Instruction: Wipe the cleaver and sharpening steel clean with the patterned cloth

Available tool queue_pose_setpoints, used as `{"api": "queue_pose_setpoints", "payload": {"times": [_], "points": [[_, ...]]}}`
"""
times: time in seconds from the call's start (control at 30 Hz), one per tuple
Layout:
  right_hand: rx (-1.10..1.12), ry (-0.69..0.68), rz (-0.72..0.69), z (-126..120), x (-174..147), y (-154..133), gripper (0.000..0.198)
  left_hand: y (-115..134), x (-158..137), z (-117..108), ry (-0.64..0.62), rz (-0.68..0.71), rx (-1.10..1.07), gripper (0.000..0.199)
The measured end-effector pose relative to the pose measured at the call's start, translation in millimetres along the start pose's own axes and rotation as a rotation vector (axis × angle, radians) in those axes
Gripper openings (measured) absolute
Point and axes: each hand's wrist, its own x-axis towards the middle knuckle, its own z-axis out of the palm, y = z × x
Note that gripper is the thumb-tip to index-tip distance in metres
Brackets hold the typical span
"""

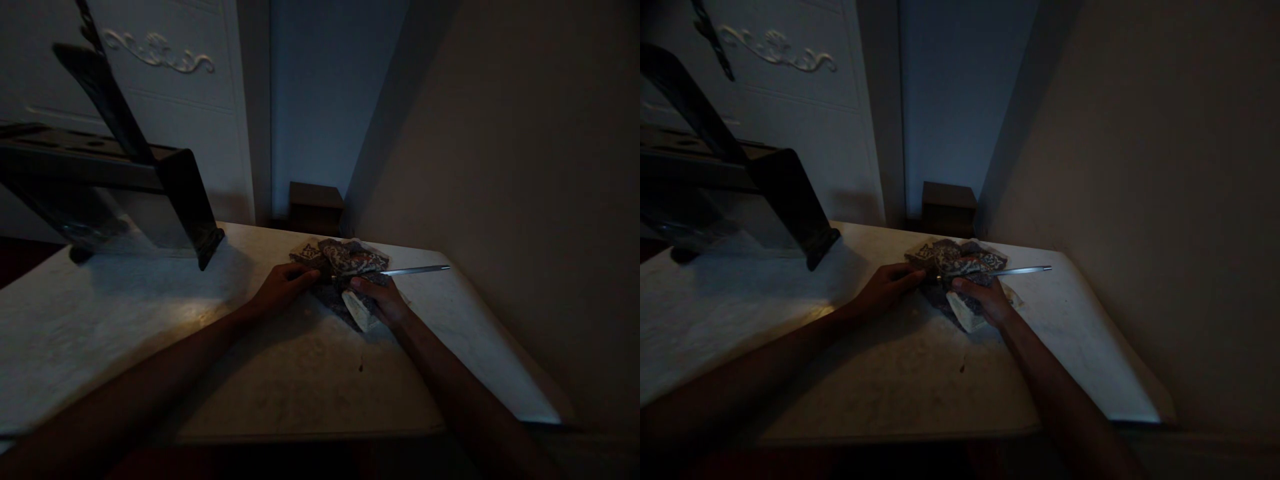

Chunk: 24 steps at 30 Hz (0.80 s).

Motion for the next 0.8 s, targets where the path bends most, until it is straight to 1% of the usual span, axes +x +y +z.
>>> {"api": "queue_pose_setpoints", "payload": {"times": [0.2, 0.4, 0.5, 0.63, 0.8], "points": [[-0.042, -0.008, -0.017, 1.7, -1.7, -1.4, 0.038, 4.6, -1.4, -0.6, 0.020, -0.002, 0.020, 0.043], [-0.053, 0.025, 0.003, 1.2, -0.1, 0.0, 0.039, -2.8, 3.1, -2.5, 0.041, 0.050, 0.047, 0.042], [-0.052, 0.043, 0.020, 0.5, 0.1, 0.6, 0.040, -5.1, 4.2, -3.7, 0.053, 0.117, 0.080, 0.039], [-0.047, 0.023, 0.005, 0.0, -0.3, 0.5, 0.040, -5.7, 3.9, -4.6, 0.057, 0.196, 0.134, 0.034], [-0.052, 0.030, 0.023, -1.8, 0.3, 2.9, 0.040, -8.7, 3.6, -4.6, 0.092, 0.313, 0.232, 0.028]]}}
